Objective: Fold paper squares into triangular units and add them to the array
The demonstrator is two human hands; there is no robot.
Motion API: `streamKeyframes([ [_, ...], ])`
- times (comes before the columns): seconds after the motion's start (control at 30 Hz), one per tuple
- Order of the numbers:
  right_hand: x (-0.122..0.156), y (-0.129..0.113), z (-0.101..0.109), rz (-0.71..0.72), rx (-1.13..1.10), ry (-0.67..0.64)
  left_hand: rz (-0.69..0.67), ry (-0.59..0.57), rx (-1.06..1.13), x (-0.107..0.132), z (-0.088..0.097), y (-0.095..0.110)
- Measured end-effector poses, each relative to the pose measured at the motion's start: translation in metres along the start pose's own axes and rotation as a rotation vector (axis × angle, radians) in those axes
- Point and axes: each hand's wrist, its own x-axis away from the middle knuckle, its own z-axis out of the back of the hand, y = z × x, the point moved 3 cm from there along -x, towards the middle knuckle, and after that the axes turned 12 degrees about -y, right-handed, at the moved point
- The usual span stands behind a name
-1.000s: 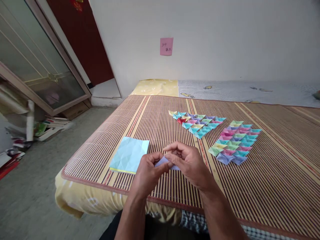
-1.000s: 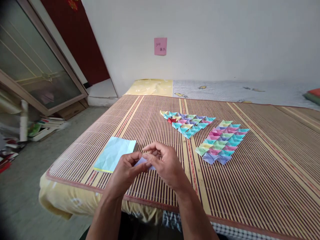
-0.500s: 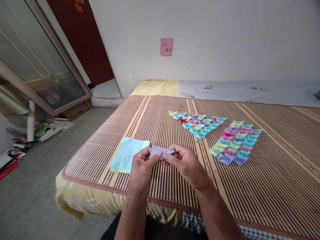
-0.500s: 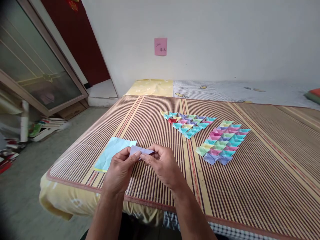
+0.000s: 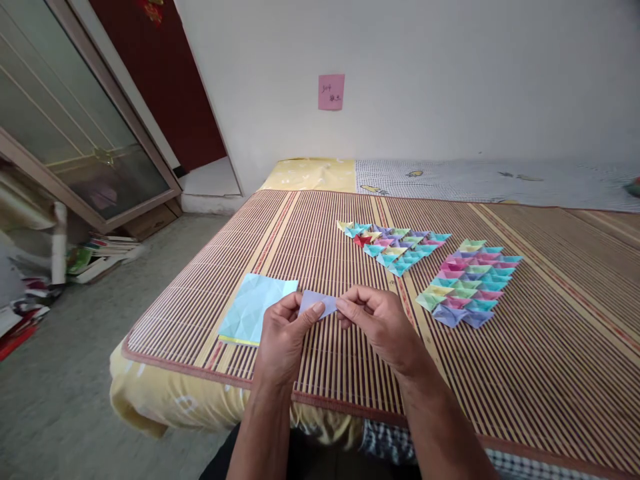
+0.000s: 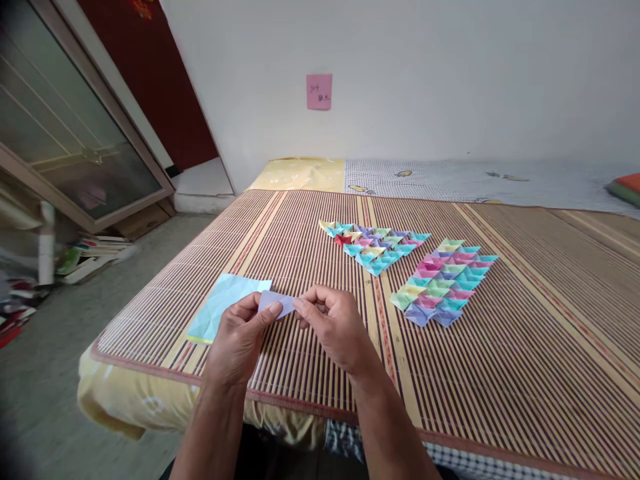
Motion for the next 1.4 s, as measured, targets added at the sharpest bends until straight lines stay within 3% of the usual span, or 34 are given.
streamKeyframes([
  [0.23,0.007,0.000,0.034,0.060,0.090,0.197,0.020,0.053,0.041,-0.001,0.002,0.003],
  [0.4,0.002,-0.001,0.010,0.012,0.090,-0.023,0.064,0.003,-0.046,0.000,-0.002,0.002],
  [0.5,-0.001,-0.002,-0.005,0.015,0.043,-0.069,0.064,-0.047,-0.204,0.001,-0.006,0.005],
  [0.67,-0.002,-0.009,-0.014,0.072,0.068,0.031,0.070,-0.057,-0.386,0.002,-0.013,0.007],
  [0.97,0.001,-0.015,-0.012,0.153,0.268,0.216,0.094,-0.099,-0.363,0.003,-0.020,0.003],
  [1.17,0.002,-0.014,-0.010,0.176,0.297,0.232,0.113,-0.094,-0.253,0.004,-0.024,0.004],
  [1.4,0.003,-0.012,-0.002,0.184,0.294,0.246,0.056,-0.121,-0.269,0.007,-0.027,0.009],
])
